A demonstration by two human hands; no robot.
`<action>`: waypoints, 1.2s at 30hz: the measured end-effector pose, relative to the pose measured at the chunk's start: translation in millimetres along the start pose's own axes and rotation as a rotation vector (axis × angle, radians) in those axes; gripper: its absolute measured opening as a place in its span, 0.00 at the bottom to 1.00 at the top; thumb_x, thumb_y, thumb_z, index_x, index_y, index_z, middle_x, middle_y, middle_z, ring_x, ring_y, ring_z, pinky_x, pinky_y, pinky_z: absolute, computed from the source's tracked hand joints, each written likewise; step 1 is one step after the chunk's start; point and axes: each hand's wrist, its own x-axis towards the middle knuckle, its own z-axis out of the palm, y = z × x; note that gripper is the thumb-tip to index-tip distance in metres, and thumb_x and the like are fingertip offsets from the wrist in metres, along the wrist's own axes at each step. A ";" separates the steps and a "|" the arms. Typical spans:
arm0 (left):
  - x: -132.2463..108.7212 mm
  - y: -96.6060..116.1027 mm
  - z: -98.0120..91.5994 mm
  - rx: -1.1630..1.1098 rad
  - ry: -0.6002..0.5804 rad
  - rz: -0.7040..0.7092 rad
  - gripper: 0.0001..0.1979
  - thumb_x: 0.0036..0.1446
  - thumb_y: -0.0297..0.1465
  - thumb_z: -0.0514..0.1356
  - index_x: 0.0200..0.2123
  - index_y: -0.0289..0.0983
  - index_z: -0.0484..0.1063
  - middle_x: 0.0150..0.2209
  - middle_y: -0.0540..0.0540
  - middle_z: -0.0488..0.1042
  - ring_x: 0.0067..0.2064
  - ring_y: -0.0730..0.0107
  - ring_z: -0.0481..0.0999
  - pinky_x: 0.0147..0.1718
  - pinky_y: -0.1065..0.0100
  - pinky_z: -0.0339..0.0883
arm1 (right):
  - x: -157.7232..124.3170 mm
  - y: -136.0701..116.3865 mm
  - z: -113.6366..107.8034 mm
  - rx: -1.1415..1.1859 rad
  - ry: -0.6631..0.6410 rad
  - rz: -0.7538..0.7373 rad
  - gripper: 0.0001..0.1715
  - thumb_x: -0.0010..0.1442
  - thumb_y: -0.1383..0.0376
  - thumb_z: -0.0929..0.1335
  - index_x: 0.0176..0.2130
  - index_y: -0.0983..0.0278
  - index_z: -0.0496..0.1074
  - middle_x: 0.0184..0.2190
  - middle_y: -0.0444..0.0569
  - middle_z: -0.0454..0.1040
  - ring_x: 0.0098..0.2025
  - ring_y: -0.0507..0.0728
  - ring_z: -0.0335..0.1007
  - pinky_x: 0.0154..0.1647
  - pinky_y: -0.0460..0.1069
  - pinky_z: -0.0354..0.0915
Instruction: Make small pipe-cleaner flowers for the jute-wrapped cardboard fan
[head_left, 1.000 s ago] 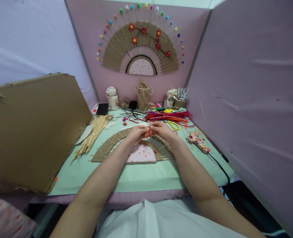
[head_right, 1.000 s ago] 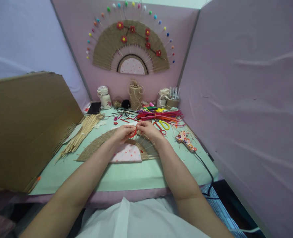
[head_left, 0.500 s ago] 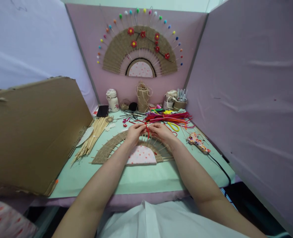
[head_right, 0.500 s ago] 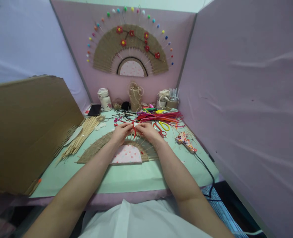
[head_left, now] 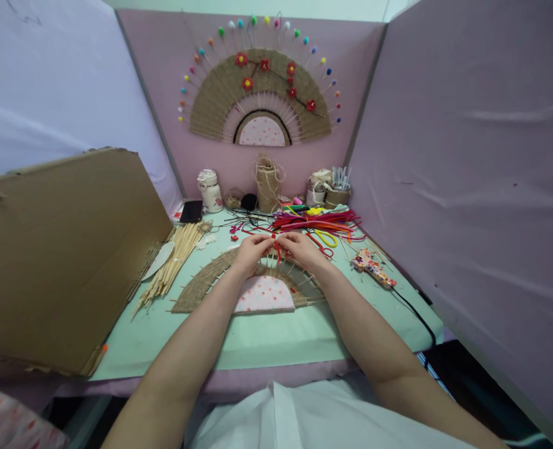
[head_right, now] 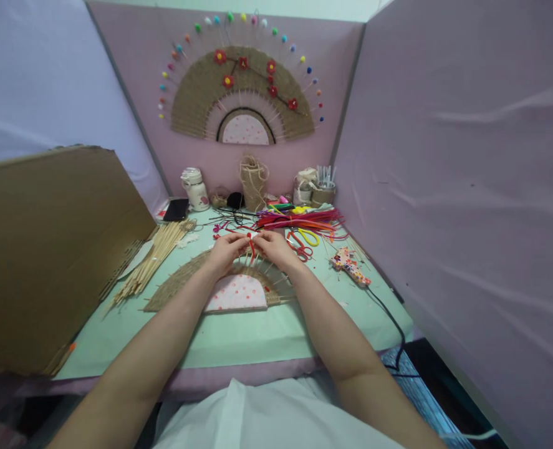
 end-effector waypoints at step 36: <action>-1.9 -5.6 -12.6 0.099 -0.287 -0.160 0.17 0.40 0.39 0.68 0.25 0.31 0.72 0.20 0.51 0.65 0.21 0.81 0.60 0.20 0.76 0.51 | -2.2 -8.5 -21.5 -0.357 -0.219 -0.122 0.10 0.51 0.62 0.66 0.32 0.66 0.70 0.26 0.43 0.68 0.28 0.50 0.59 0.29 0.45 0.56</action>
